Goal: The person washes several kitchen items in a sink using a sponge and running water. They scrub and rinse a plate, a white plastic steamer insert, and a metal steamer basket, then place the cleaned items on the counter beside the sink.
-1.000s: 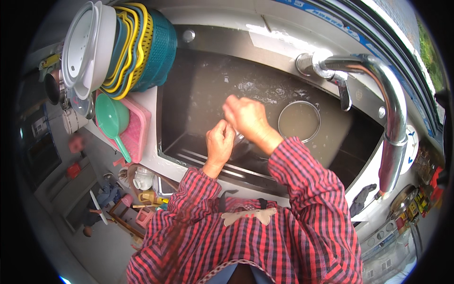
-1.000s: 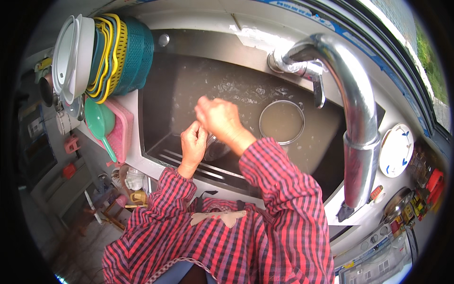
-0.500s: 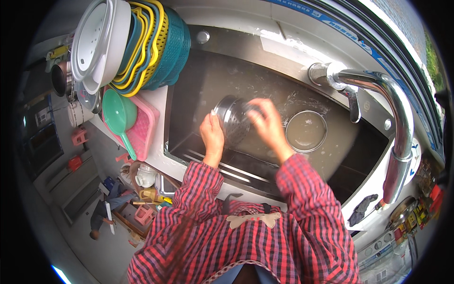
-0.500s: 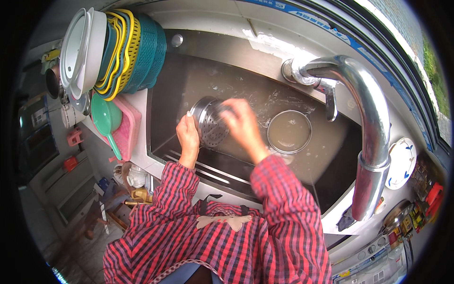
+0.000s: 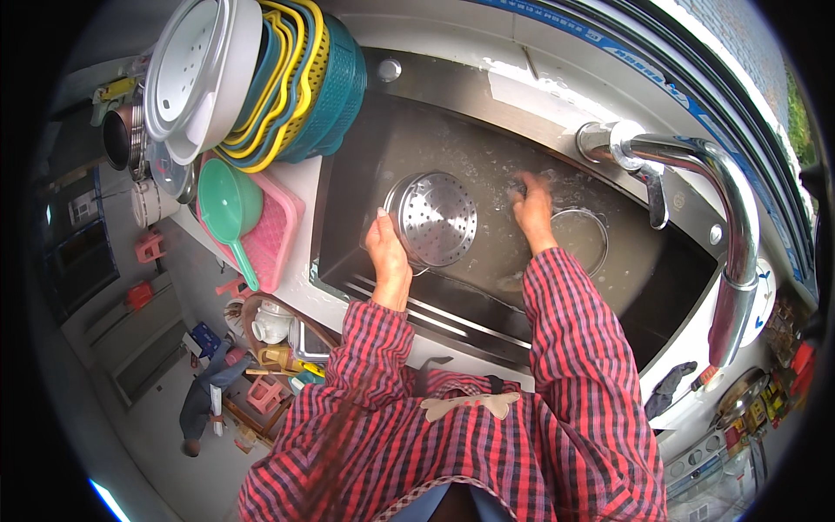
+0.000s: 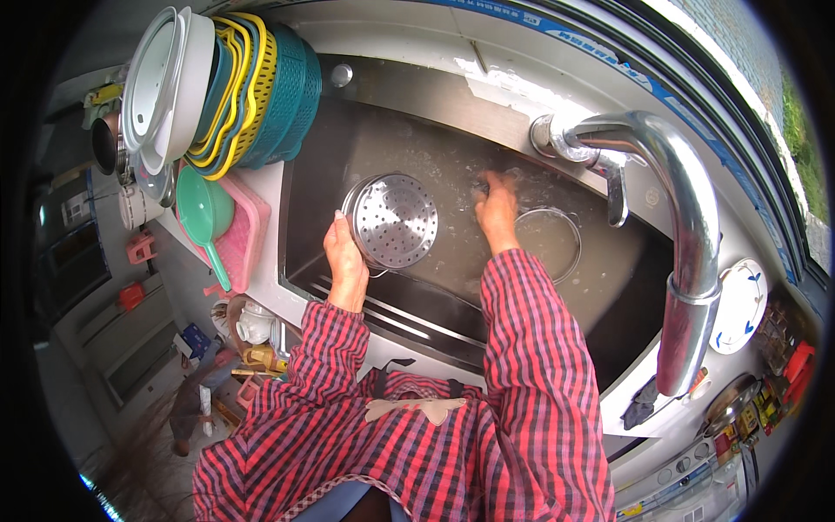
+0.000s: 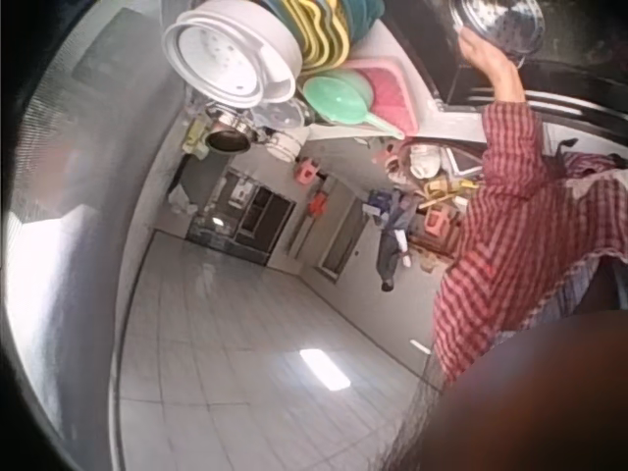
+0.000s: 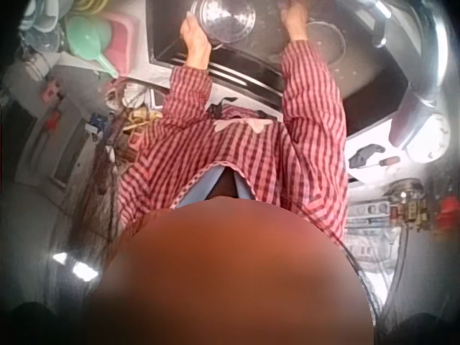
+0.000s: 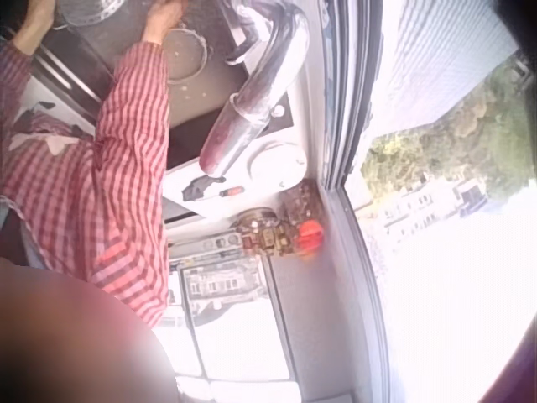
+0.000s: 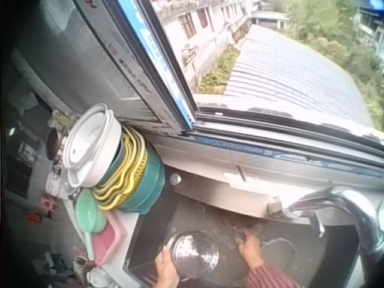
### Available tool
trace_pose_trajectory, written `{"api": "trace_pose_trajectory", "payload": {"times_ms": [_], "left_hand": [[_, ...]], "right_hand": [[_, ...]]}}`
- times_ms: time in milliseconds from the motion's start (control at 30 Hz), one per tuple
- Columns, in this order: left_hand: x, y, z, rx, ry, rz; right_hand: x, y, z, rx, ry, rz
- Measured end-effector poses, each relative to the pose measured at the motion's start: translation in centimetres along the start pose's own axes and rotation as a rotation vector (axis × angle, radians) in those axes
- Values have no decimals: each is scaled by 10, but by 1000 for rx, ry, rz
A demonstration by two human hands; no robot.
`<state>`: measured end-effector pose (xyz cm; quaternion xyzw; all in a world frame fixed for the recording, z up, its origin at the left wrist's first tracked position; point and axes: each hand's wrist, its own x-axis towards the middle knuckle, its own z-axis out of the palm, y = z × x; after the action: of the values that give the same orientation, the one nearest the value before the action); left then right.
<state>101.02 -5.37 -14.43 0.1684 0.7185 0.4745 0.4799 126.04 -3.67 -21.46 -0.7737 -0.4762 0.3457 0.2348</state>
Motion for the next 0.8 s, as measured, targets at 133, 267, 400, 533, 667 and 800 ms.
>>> {"api": "trace_pose_trajectory", "payload": {"times_ms": [133, 267, 400, 533, 667, 800], "left_hand": [[-5, -9, 16, -28, 7, 25], [-5, 0, 23, -208, 18, -58], [-8, 3, 14, -122, 22, -66], [-23, -17, 18, -149, 131, -191], [1, -4, 12, -115, 109, -42], [15, 15, 3, 367, 70, 424]], "right_hand": [[-30, -76, 14, 443, 14, -337], [-80, -139, 15, 607, -190, -399], [-80, -105, -8, 453, -155, -368], [-45, -92, 2, 388, 8, -269], [-88, -113, 17, 579, -291, -518], [-85, -50, 0, 622, -312, -167]]}}
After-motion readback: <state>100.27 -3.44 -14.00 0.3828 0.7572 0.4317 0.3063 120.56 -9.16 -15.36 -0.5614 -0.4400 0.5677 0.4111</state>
